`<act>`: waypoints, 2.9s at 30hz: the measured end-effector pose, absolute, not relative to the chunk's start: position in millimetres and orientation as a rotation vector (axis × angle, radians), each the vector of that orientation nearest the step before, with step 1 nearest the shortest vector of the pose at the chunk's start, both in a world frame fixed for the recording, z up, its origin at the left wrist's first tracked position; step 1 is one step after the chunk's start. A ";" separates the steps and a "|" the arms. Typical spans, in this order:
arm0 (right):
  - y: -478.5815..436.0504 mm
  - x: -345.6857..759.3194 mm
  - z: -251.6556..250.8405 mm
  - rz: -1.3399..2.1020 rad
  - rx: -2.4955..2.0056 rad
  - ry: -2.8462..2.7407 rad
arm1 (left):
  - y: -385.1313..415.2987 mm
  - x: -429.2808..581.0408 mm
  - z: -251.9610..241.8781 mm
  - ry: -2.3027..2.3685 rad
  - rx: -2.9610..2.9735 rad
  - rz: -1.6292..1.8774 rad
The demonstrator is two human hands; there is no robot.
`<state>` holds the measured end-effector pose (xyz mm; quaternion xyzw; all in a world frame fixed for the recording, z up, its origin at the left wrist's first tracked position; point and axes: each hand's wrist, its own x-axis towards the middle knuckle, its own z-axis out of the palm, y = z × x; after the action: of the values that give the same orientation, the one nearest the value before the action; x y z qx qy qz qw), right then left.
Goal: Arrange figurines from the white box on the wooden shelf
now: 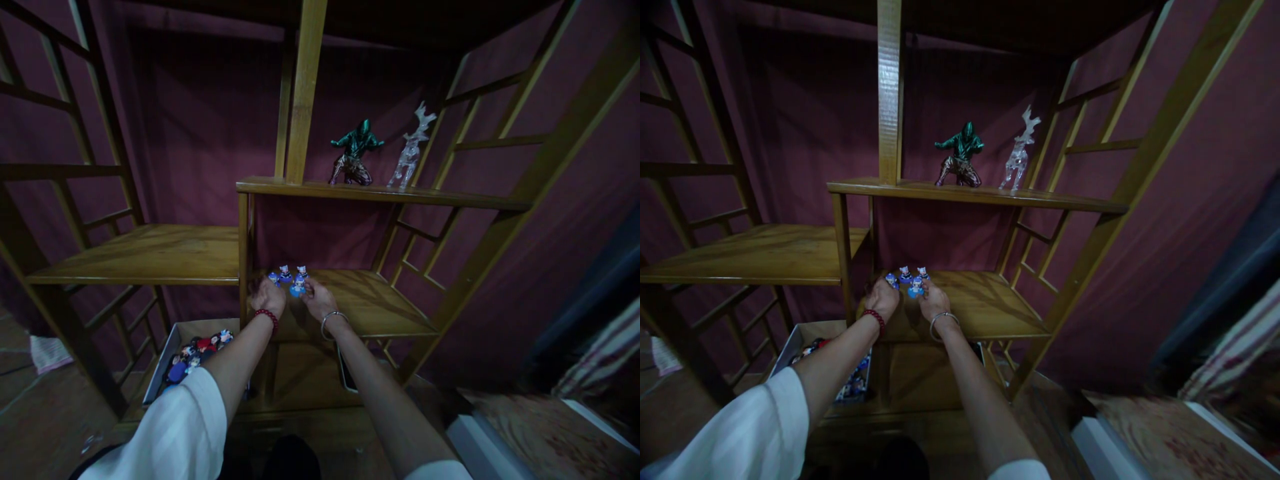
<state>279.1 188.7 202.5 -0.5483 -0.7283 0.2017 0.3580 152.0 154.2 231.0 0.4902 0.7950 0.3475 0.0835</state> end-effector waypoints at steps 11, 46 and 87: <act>182.1 278.7 207.7 0.493 -1.414 -1.881 | 171.4 150.8 233.0 2.527 1.326 1.065; 181.6 280.8 208.2 0.489 -1.426 -1.913 | 210.6 148.3 207.8 2.534 1.254 1.225; 209.4 212.3 200.4 0.695 -1.256 -1.760 | 103.6 144.6 218.0 2.054 1.937 1.125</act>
<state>212.3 209.4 200.4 -0.5015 -0.7027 0.2773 0.4217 144.6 103.6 218.0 0.6364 0.6751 0.3696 0.0513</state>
